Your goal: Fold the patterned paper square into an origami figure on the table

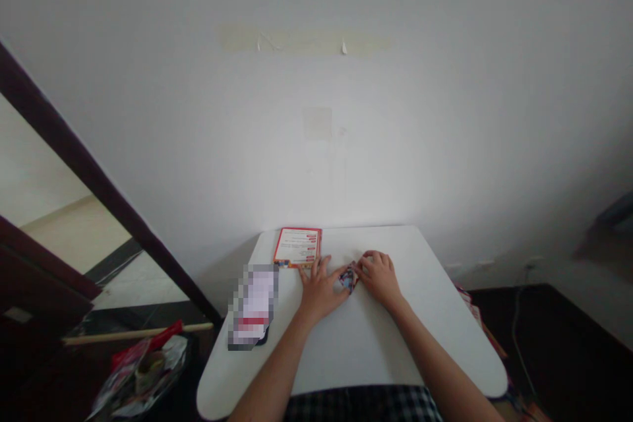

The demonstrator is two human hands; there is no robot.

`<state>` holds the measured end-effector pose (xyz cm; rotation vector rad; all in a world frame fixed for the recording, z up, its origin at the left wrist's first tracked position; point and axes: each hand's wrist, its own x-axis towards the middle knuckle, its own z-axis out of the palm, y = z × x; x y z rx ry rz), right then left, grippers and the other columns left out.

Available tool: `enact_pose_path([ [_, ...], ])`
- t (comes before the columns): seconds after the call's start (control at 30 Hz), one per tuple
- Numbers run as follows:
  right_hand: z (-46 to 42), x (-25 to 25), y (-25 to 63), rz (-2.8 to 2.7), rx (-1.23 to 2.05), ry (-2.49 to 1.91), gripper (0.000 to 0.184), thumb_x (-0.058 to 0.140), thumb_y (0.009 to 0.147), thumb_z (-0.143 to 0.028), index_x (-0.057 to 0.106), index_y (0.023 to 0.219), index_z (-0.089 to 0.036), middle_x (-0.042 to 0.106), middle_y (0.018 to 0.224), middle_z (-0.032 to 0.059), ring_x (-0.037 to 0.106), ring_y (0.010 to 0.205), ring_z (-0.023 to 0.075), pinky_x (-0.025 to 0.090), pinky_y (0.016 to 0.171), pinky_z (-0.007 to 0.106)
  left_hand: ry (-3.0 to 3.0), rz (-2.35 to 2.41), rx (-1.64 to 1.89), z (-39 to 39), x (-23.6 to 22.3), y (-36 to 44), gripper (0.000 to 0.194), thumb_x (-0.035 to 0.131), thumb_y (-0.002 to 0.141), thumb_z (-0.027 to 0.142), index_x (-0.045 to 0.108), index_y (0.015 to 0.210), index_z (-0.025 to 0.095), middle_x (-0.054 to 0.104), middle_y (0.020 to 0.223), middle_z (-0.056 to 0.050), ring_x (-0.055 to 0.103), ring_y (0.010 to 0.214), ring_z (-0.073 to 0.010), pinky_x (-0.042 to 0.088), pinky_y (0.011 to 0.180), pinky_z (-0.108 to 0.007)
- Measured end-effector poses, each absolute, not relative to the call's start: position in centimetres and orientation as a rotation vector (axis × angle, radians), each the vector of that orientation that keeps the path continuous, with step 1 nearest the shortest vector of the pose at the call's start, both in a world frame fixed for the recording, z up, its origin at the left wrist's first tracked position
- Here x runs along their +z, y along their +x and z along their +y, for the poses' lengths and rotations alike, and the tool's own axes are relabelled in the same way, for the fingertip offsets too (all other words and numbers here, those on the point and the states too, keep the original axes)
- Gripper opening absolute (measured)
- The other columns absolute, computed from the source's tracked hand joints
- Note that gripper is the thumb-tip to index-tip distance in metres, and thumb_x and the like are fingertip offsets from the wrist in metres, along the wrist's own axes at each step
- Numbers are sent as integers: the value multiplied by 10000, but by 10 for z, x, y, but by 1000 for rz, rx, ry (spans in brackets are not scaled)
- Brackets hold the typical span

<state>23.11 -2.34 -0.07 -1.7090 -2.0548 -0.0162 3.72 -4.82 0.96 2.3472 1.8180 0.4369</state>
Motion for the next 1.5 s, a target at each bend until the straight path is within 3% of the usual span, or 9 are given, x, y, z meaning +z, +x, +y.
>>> enact_pose_path([
  [0.2,-25,1,230,-2057,-36,-1732,239,514,939,-486,684,962,-321,592,1215,22,471,1146,234,321,1056,430,2322,1859,499,-50,11,41,512,491,832,703,537,1314,538,379,1550,-12,215,1459,-360,9,1122,-731],
  [1.5,-22,-1,227,-2001,-26,-1757,257,521,936,-498,690,964,-307,599,1200,27,485,1138,240,353,1027,415,2257,1927,490,-50,13,48,543,589,772,692,566,1288,528,398,1539,-16,237,1441,-374,34,1103,-742],
])
